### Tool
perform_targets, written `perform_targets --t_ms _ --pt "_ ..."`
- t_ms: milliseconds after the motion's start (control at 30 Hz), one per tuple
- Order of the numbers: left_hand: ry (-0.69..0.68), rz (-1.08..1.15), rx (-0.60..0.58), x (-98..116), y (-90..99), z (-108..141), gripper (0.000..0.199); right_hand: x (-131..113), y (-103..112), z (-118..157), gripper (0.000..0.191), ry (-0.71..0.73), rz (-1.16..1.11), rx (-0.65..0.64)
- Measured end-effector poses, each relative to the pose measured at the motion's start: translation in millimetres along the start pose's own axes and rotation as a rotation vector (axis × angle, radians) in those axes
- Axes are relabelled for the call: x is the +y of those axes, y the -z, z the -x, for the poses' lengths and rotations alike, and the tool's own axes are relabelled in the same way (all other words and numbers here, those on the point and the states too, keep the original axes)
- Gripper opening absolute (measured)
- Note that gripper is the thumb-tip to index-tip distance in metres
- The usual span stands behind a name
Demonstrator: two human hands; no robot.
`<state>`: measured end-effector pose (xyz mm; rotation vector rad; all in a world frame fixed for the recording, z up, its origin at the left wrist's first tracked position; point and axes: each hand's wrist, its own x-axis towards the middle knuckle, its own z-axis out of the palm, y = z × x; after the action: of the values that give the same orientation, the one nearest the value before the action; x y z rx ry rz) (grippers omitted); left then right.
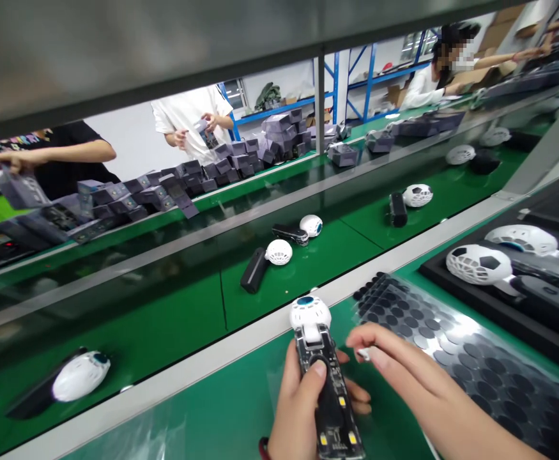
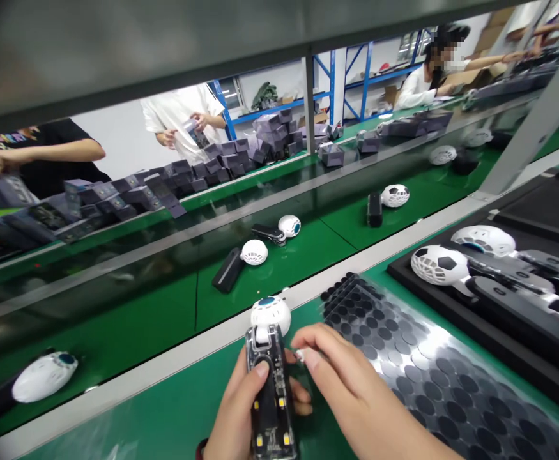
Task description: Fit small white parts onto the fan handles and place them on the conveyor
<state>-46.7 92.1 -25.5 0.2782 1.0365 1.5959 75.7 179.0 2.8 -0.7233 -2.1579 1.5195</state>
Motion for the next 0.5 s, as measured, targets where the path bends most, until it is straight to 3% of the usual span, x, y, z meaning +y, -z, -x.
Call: perform_targets --t_ms 100,300,433,500 --pt "-0.008 -0.023 -0.104 1 1.5 1 0.032 -1 -6 -1 0.021 -0.142 -0.028 -0.004" --pt "-0.03 0.1 -0.167 -3 2.9 2 0.019 -4 -15 -4 0.018 -0.152 -0.319 -0.042" --pt "0.056 0.18 -0.198 -4 4.7 1 0.04 -3 -13 -5 0.016 -0.177 -0.158 0.034" --pt "0.115 0.197 -0.198 -4 5.5 1 0.056 -4 -12 -5 0.016 -0.193 -0.231 0.007"
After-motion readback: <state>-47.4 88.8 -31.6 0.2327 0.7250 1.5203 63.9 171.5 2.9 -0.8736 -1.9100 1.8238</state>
